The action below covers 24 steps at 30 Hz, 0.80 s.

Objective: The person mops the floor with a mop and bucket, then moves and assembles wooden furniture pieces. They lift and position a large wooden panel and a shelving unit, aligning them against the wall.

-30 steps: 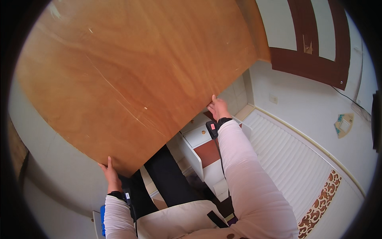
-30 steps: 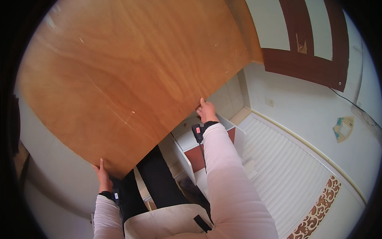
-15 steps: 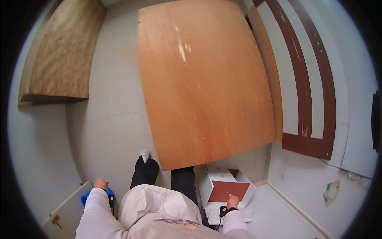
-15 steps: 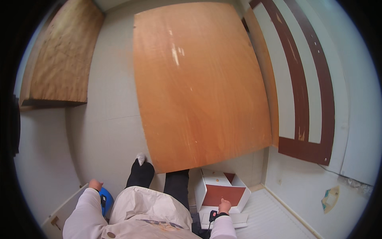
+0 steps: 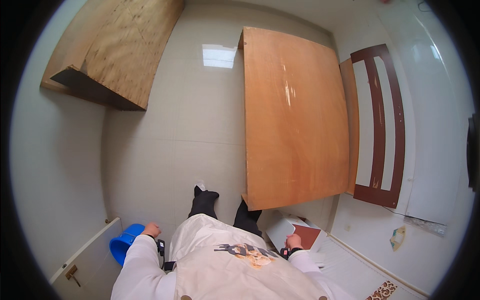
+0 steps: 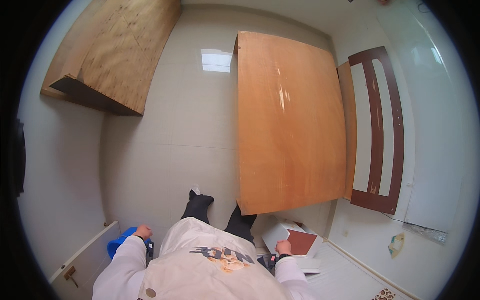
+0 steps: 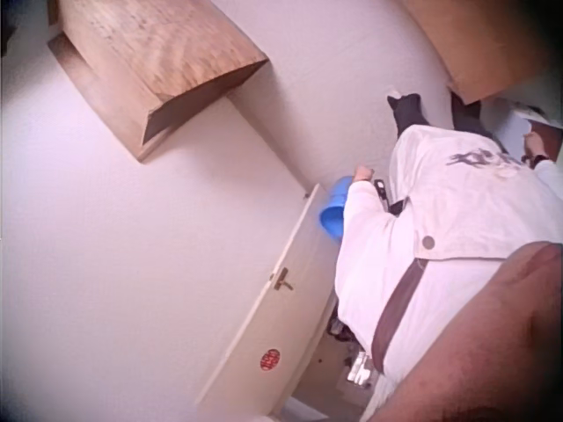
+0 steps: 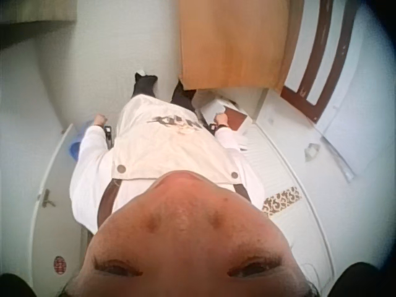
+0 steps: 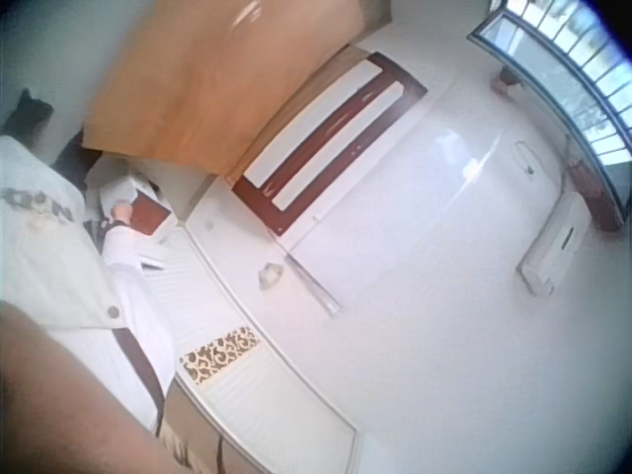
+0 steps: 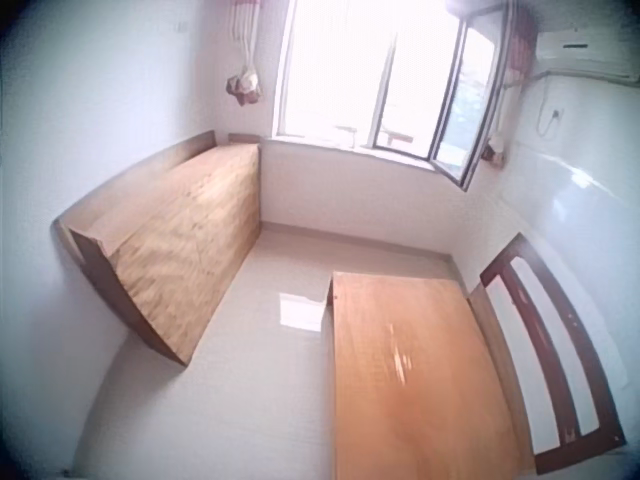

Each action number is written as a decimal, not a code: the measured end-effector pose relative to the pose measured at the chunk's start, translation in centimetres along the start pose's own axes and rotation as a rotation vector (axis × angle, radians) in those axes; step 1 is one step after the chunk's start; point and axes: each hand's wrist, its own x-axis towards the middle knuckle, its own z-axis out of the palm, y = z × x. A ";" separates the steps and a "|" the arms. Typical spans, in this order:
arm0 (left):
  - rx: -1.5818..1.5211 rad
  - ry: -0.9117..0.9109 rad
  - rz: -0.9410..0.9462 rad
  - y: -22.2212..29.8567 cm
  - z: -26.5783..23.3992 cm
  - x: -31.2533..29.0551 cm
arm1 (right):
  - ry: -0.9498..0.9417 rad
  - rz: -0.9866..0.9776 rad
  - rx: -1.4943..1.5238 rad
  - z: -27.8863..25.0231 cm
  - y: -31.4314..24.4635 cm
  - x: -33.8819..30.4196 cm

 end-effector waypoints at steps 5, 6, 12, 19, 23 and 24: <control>-0.588 0.298 -0.266 -10.9 -3.8 0.1 | 0.270 -0.440 0.107 -4.2 -17.4 -3.4; -0.557 0.435 -0.240 -11.6 -4.5 0.2 | 0.306 -0.393 0.025 -5.5 -20.1 -4.2; -0.017 0.462 0.110 -4.8 -8.8 1.5 | 0.376 -0.248 -0.124 -9.5 -26.8 -6.3; -0.840 0.440 0.130 8.0 -28.1 2.1 | 0.182 -0.202 -0.049 -11.1 -31.8 4.9; -0.923 0.360 0.034 14.0 -43.1 1.1 | 0.119 -0.450 -0.521 -16.0 -42.8 11.5; -0.950 0.368 -0.004 15.7 -46.3 0.6 | 0.125 -0.590 -0.737 -18.4 -46.9 12.8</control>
